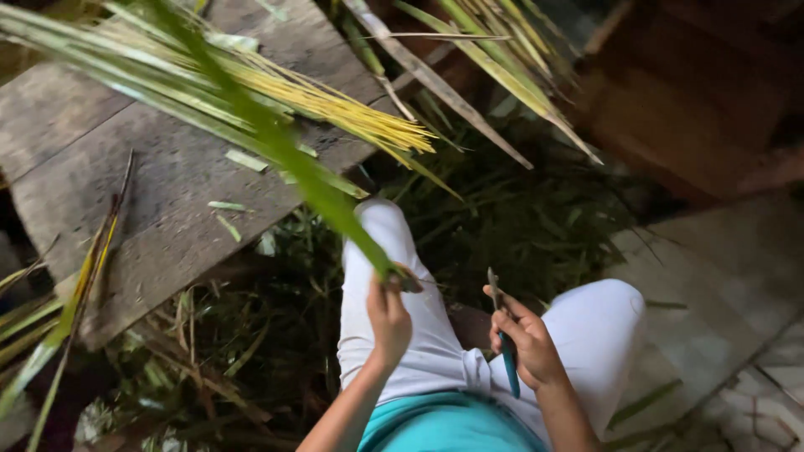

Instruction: Stripping the leafy material from palm fronds to extract the central ribs using a knife

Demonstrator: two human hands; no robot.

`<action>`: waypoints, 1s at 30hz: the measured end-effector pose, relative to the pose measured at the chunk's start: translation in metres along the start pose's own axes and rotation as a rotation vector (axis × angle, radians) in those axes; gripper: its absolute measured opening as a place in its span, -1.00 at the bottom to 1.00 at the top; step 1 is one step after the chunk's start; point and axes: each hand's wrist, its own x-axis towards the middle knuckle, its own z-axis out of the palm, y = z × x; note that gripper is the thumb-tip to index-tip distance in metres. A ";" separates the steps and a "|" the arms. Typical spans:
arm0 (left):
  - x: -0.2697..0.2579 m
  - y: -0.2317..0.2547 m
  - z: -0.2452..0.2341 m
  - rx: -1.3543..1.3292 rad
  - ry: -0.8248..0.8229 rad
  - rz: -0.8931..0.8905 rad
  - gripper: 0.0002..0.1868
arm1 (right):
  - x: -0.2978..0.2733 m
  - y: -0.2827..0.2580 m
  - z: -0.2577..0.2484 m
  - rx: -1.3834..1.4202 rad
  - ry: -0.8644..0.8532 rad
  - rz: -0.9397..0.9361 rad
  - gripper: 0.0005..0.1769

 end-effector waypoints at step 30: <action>-0.020 0.024 0.056 0.340 -0.661 -0.312 -0.88 | -0.025 -0.035 0.025 -0.231 -0.160 -0.420 -0.86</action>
